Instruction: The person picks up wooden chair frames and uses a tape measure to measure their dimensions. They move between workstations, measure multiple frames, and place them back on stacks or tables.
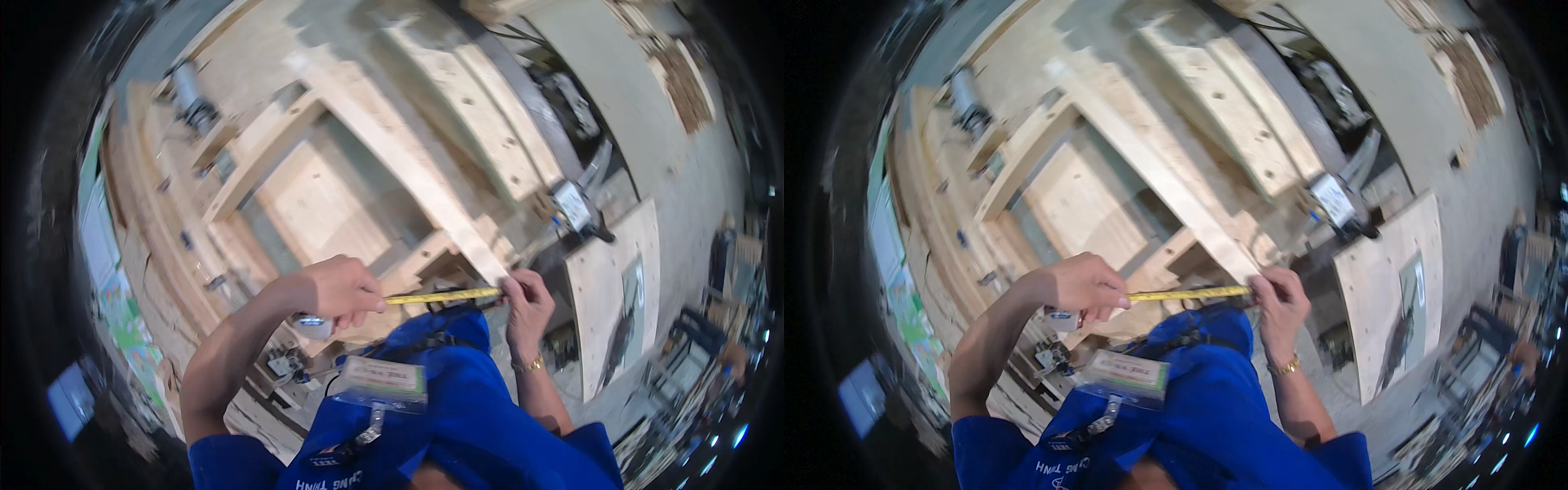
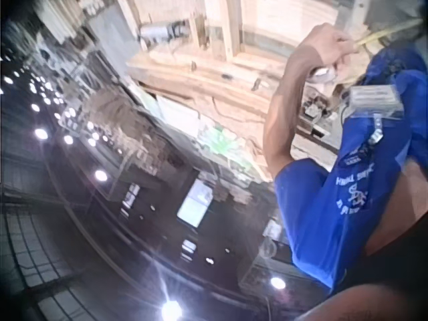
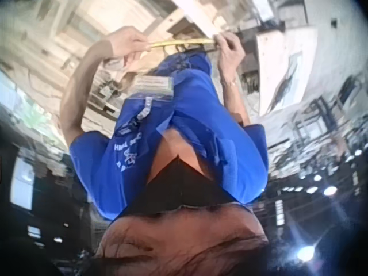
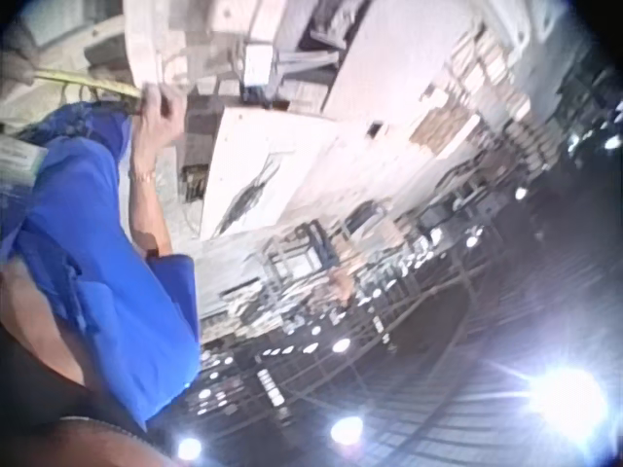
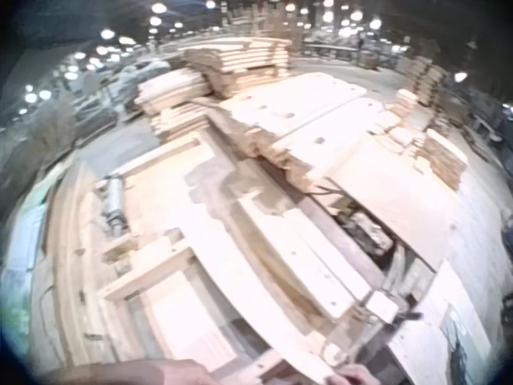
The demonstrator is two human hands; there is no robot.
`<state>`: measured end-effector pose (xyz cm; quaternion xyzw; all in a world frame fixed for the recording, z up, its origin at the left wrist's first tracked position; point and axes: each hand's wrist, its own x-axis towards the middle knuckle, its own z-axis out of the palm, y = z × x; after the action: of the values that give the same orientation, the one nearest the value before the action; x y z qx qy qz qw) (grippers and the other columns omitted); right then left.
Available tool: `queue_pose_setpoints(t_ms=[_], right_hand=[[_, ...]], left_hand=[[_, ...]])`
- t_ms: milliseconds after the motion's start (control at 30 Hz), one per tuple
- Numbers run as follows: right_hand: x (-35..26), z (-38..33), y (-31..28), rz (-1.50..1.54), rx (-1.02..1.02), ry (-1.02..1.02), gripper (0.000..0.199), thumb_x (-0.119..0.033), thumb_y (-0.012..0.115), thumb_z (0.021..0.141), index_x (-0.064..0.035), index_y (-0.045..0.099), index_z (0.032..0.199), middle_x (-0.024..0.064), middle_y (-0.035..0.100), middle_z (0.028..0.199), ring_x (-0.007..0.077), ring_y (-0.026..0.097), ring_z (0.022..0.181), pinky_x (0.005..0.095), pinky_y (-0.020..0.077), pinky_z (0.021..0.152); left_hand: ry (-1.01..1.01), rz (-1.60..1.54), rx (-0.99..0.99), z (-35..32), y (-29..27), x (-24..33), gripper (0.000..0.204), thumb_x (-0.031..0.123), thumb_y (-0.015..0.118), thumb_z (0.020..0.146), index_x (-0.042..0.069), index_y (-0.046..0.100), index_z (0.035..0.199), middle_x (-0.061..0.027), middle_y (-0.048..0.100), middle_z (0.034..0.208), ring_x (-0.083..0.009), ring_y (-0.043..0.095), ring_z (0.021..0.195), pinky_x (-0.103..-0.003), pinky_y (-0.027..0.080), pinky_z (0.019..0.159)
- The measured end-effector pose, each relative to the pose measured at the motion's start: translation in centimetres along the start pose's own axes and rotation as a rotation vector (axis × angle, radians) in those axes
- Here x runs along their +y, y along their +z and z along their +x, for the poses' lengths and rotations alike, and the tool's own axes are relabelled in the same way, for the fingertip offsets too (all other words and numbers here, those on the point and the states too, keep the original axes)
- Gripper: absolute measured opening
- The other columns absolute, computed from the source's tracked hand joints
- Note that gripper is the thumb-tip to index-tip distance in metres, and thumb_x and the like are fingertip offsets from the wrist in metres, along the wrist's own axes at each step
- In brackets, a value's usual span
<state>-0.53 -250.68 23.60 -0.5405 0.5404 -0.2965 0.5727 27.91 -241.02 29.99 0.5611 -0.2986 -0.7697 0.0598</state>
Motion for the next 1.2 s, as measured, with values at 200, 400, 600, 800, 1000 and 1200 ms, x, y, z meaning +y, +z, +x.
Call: queue_pose_setpoints(t_ms=[200, 400, 600, 800, 1000, 1200], right_hand=[[0.6, -1.1, 0.5, -0.15, 0.071, -0.038, 0.011, -0.009, 0.056, 0.089, 0.0011, 0.058, 0.086, 0.0019, 0.054, 0.079, 0.0066, 0.048, 0.066, 0.0202, 0.0413, 0.058], [1.0, -0.9, 0.2, -0.061, 0.142, 0.024, 0.015, -0.013, 0.053, 0.092, 0.0007, 0.057, 0.086, 0.0049, 0.054, 0.079, 0.0095, 0.047, 0.06, 0.0222, 0.0407, 0.054], [-0.2, -0.4, 0.5, -0.113, 0.119, 0.081, 0.012, -0.012, 0.055, 0.091, -0.0009, 0.057, 0.086, 0.002, 0.054, 0.073, 0.0076, 0.045, 0.056, 0.0207, 0.0377, 0.05], [-0.6, -0.1, 1.0, -0.16, 0.147, 0.14, 0.012, -0.016, 0.056, 0.091, -0.0054, 0.058, 0.087, -0.0021, 0.052, 0.072, 0.0052, 0.042, 0.056, 0.0197, 0.0357, 0.048], [-1.0, -1.2, 2.6, -0.195, 0.176, 0.179, 0.027, -0.025, 0.049, 0.095, -0.0019, 0.056, 0.106, 0.0012, 0.05, 0.083, 0.0073, 0.044, 0.063, 0.021, 0.0367, 0.052], [-0.4, 0.3, 1.1, -0.352, 0.05, 0.118, 0.03, -0.03, 0.047, 0.095, -0.0012, 0.054, 0.1, 0.0017, 0.047, 0.074, 0.0073, 0.041, 0.06, 0.022, 0.0359, 0.051]], left_hand=[[0.148, 0.087, -0.031, -0.8, -1.4, -0.1, 0.025, 0.016, 0.05, 0.087, -0.005, 0.063, 0.081, -0.0101, 0.061, 0.062, -0.0167, 0.059, 0.048, -0.029, 0.048, 0.044], [0.312, 0.066, -0.053, 0.7, -1.1, -1.5, 0.026, 0.014, 0.048, 0.086, -0.007, 0.062, 0.081, -0.0128, 0.063, 0.063, -0.0191, 0.061, 0.049, -0.031, 0.049, 0.048], [0.401, -0.003, -0.066, 1.4, -1.2, -2.6, 0.028, 0.013, 0.048, 0.087, -0.009, 0.061, 0.074, -0.0159, 0.064, 0.06, -0.0209, 0.064, 0.05, -0.029, 0.052, 0.049], [0.389, -0.025, -0.113, 1.6, -1.5, -3.7, 0.026, 0.015, 0.046, 0.086, -0.006, 0.061, 0.08, -0.0123, 0.064, 0.064, -0.0203, 0.061, 0.048, -0.03, 0.05, 0.05], [0.267, 0.104, -0.038, -8.1, -9.9, -11.3, 0.022, 0.015, 0.052, 0.086, -0.003, 0.063, 0.079, -0.009, 0.065, 0.067, -0.0133, 0.062, 0.054, -0.027, 0.048, 0.045], [-0.003, -0.051, 0.267, -15.1, -17.2, -17.5, 0.018, 0.014, 0.064, 0.081, -0.002, 0.066, 0.088, -0.0095, 0.066, 0.071, -0.0119, 0.06, 0.052, -0.025, 0.047, 0.045]])
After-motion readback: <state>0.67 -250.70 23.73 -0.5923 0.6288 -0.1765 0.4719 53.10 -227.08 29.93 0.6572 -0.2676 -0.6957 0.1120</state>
